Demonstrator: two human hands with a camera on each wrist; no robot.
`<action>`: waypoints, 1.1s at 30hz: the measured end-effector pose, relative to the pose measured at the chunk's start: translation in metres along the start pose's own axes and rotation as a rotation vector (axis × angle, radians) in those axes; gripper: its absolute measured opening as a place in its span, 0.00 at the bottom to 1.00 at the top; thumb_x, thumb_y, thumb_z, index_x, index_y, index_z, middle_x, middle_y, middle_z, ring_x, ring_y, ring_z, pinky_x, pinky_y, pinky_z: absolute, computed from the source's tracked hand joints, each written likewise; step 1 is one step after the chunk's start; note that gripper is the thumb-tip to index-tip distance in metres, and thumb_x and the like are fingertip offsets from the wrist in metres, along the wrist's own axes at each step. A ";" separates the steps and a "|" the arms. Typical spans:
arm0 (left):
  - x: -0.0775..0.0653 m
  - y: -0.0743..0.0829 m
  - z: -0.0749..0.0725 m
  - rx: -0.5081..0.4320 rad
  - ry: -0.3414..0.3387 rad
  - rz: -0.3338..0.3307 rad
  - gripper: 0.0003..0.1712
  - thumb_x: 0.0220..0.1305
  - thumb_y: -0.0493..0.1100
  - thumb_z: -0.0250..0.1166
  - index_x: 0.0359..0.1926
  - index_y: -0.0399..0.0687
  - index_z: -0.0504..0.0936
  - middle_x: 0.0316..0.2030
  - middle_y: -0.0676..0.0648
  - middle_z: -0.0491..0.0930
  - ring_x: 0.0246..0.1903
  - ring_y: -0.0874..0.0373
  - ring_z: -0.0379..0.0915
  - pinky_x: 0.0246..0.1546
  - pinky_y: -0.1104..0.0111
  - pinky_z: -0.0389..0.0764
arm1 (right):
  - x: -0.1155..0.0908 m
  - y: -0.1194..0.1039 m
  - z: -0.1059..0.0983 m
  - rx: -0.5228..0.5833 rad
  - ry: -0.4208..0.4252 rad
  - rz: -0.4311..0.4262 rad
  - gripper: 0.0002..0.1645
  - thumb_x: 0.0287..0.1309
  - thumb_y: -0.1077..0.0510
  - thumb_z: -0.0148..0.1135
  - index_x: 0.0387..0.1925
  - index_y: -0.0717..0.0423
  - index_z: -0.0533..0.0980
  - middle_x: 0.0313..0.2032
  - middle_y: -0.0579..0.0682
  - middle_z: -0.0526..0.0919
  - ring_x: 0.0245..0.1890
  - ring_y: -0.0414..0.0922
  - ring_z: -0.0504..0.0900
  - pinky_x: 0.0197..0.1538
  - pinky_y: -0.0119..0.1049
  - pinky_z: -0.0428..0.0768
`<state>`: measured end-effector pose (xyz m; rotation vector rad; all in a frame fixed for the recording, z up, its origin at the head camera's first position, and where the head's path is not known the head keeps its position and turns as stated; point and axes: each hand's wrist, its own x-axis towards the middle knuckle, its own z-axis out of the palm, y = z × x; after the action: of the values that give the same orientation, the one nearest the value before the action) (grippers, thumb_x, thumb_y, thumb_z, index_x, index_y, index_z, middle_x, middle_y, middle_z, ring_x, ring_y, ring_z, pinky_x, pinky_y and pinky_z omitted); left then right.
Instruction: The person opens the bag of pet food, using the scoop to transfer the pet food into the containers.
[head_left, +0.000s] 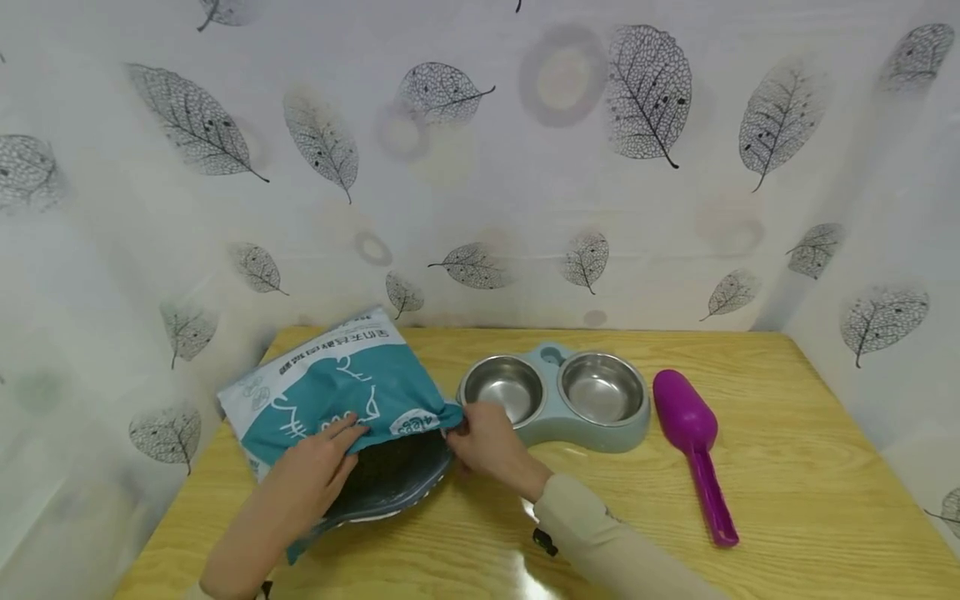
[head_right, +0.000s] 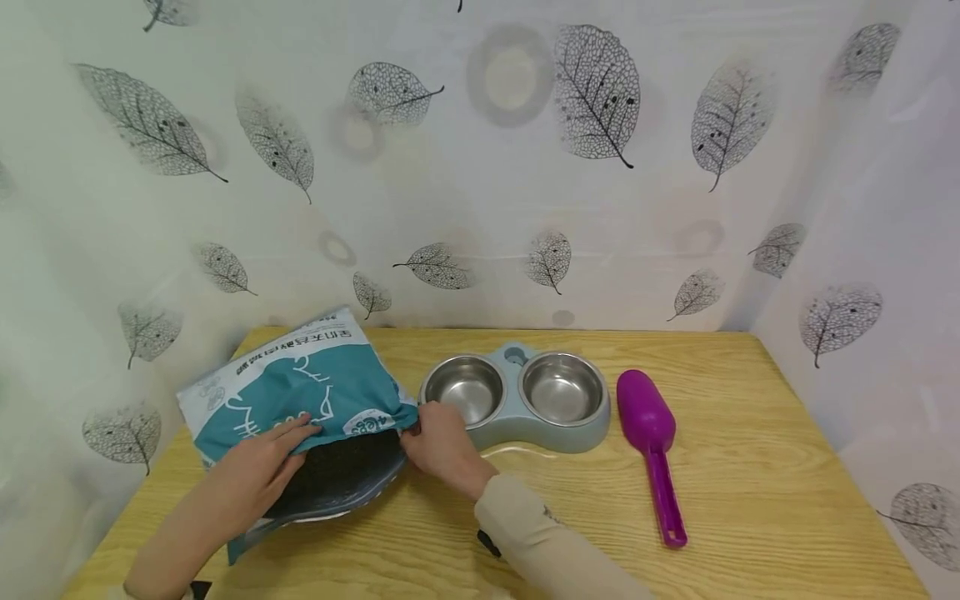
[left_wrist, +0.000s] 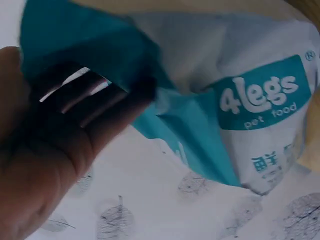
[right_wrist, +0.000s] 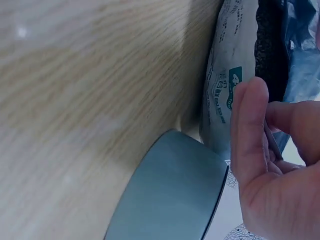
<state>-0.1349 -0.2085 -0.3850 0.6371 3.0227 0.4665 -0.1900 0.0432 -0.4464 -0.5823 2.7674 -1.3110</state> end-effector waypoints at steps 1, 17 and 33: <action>0.002 -0.005 -0.001 -0.025 -0.003 0.005 0.21 0.72 0.36 0.62 0.63 0.35 0.79 0.56 0.34 0.83 0.54 0.39 0.82 0.53 0.46 0.82 | 0.001 0.000 0.000 -0.044 0.017 -0.027 0.15 0.54 0.68 0.62 0.15 0.54 0.72 0.11 0.45 0.77 0.10 0.32 0.70 0.18 0.27 0.70; 0.035 -0.033 0.000 -0.287 0.064 -0.057 0.22 0.80 0.45 0.53 0.65 0.39 0.80 0.17 0.56 0.65 0.16 0.68 0.57 0.25 0.71 0.68 | 0.010 0.012 -0.011 -0.274 0.136 -0.196 0.12 0.62 0.66 0.66 0.24 0.57 0.74 0.19 0.48 0.78 0.18 0.37 0.69 0.22 0.28 0.68; 0.024 -0.025 0.001 -0.084 0.136 0.016 0.18 0.81 0.45 0.53 0.63 0.48 0.80 0.13 0.61 0.63 0.12 0.70 0.54 0.21 0.72 0.65 | -0.086 0.064 -0.157 -0.414 0.203 0.034 0.10 0.64 0.61 0.65 0.25 0.53 0.79 0.13 0.39 0.72 0.13 0.32 0.65 0.18 0.28 0.65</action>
<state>-0.1672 -0.2205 -0.3927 0.6505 3.1055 0.6592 -0.1586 0.2256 -0.4045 -0.4288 3.2265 -0.8301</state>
